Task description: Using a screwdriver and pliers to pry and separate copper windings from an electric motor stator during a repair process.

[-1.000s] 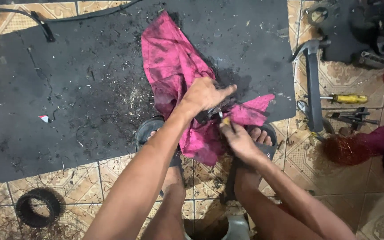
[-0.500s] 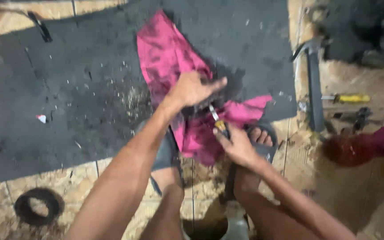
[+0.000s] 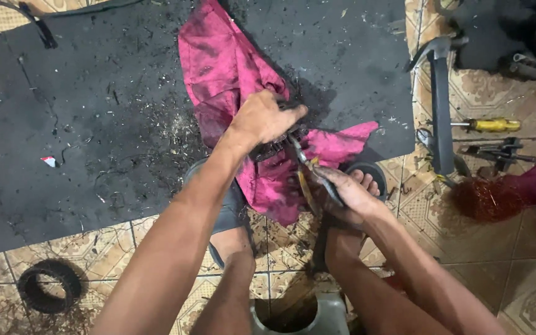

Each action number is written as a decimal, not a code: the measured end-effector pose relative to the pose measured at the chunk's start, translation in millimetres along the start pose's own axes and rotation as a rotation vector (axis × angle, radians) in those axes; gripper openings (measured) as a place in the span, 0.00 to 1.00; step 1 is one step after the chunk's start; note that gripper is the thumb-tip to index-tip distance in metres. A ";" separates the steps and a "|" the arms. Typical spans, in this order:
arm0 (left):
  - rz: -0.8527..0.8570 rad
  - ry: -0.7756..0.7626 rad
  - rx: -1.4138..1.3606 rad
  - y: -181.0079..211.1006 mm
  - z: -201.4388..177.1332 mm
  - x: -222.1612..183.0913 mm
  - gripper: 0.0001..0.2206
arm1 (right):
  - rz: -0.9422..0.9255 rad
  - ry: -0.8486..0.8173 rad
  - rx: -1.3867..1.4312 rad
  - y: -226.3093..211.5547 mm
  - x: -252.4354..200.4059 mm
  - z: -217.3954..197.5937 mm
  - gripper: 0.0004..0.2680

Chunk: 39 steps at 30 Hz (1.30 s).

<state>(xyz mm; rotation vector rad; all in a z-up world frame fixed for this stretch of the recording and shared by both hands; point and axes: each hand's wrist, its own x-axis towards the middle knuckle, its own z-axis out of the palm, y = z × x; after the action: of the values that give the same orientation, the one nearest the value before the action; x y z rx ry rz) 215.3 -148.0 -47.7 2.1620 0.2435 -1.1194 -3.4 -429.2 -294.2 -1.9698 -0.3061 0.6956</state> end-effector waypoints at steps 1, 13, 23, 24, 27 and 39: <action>0.000 0.005 0.001 3.9 -4.6 -4.2 0.24 | -0.005 0.000 0.000 -8.7 5.9 -2.9 0.22; 0.003 0.005 0.022 -5.7 5.3 9.0 0.23 | 1.067 -0.210 -0.026 -130.4 23.8 -34.0 0.24; -0.021 0.016 0.000 -3.3 -3.4 -7.9 0.23 | 0.479 0.193 0.116 -202.4 28.5 2.8 0.09; -0.043 0.012 0.000 -1.5 -6.8 -11.1 0.23 | 0.313 0.168 -0.210 -188.1 25.7 13.6 0.10; -0.007 0.071 0.004 -4.5 -14.3 -3.3 0.24 | 0.234 0.223 -0.321 -175.4 23.5 23.0 0.10; 0.073 0.108 0.010 -32.3 6.7 21.9 0.24 | 0.186 0.033 0.108 -217.0 11.8 -45.2 0.15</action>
<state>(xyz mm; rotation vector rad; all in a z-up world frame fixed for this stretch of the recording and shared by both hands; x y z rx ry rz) 209.8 -131.1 -83.1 2.2252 0.2054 -0.9665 49.6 -351.6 -93.1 -1.9197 -0.0644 0.7809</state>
